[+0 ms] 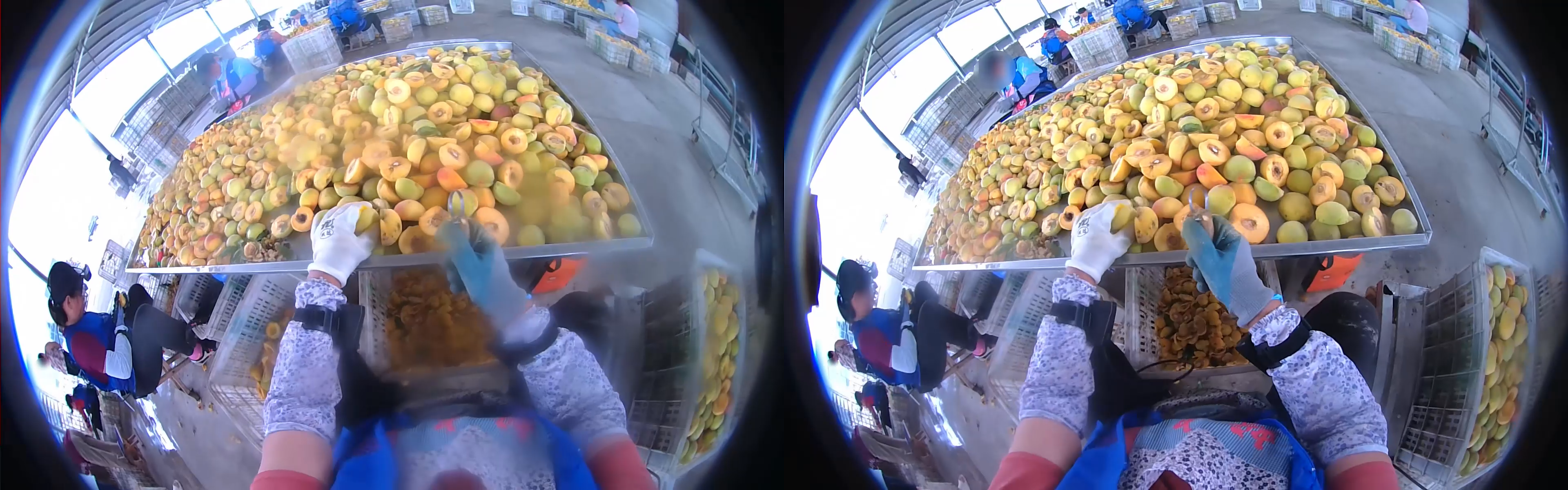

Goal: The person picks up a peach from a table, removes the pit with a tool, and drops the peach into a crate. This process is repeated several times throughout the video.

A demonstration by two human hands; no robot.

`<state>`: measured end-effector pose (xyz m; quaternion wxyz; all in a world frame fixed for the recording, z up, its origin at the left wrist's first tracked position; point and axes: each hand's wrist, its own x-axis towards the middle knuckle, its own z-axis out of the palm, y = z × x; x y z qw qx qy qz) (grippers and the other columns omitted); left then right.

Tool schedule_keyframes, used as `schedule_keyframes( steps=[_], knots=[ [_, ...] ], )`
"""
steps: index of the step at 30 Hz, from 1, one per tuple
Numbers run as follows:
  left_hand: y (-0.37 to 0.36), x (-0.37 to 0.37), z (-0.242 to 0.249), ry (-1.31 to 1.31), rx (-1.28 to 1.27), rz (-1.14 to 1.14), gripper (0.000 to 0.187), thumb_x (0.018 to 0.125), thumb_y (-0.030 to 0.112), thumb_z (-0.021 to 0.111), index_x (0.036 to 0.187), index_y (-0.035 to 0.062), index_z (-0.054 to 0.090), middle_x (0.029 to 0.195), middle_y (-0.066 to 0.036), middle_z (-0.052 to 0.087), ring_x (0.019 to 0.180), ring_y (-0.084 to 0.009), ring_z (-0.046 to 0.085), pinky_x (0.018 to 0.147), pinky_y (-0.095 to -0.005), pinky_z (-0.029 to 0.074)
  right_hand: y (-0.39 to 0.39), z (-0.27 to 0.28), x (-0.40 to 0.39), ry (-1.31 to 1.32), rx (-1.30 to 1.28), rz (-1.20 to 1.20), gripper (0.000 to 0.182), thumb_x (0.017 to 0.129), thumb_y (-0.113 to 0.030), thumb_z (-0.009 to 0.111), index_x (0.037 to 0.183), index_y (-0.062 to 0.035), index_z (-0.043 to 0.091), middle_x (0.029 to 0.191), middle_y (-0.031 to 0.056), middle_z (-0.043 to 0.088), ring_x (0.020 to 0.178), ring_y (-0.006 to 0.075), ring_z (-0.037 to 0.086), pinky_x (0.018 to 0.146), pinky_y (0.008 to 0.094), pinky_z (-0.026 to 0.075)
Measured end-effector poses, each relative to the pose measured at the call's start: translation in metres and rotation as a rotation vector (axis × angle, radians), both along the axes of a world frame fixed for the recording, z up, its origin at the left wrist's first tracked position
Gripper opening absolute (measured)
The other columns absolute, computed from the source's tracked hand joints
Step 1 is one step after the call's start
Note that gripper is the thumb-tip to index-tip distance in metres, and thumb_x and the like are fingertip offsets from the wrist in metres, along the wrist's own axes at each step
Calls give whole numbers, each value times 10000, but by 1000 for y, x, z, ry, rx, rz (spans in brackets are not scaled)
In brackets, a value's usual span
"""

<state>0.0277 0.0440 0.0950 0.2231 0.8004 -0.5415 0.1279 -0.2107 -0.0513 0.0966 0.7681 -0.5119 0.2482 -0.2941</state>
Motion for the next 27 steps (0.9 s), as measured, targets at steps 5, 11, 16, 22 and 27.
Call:
schedule_keyframes(
  steps=[5,11,16,22,27],
  knots=[
    [1,-42,30,215,-285,-301,378,840,157,731,1198,43,687,1106,-139,726,1072,-257,681,956,-358,513,-7,-8,-3,20,-24,60,362,993,-438,612,1079,-87,604,695,-8,583,490,72,517,421,237,425],
    [-4,-102,16,1019,-438,-675,624,911,66,647,1493,43,422,1344,-122,573,1193,-190,565,1038,-352,452,0,14,-1,52,81,143,393,986,-499,598,1076,-117,591,735,-17,603,548,64,548,425,224,422],
    [-15,-109,8,988,-658,-329,474,1002,180,570,1436,24,460,1309,-110,541,1174,-214,573,988,-346,479,34,-16,20,-210,-310,22,246,1007,-167,619,1213,-49,549,857,-11,584,696,87,541,617,259,460],
    [-9,-74,1,1909,-861,-376,444,1038,370,560,1343,53,502,1266,-156,621,1060,-265,654,826,-360,567,25,-18,25,25,-1048,-89,218,971,-230,671,1052,-31,632,698,182,643,618,306,685,546,396,505],
    [-8,-97,-4,989,-742,-304,474,1051,210,525,1419,-3,316,1320,-198,584,1074,-315,677,900,-423,611,19,-33,27,492,-1361,119,267,975,-153,577,1226,-64,588,993,155,603,766,309,623,589,382,477]
  ],
)
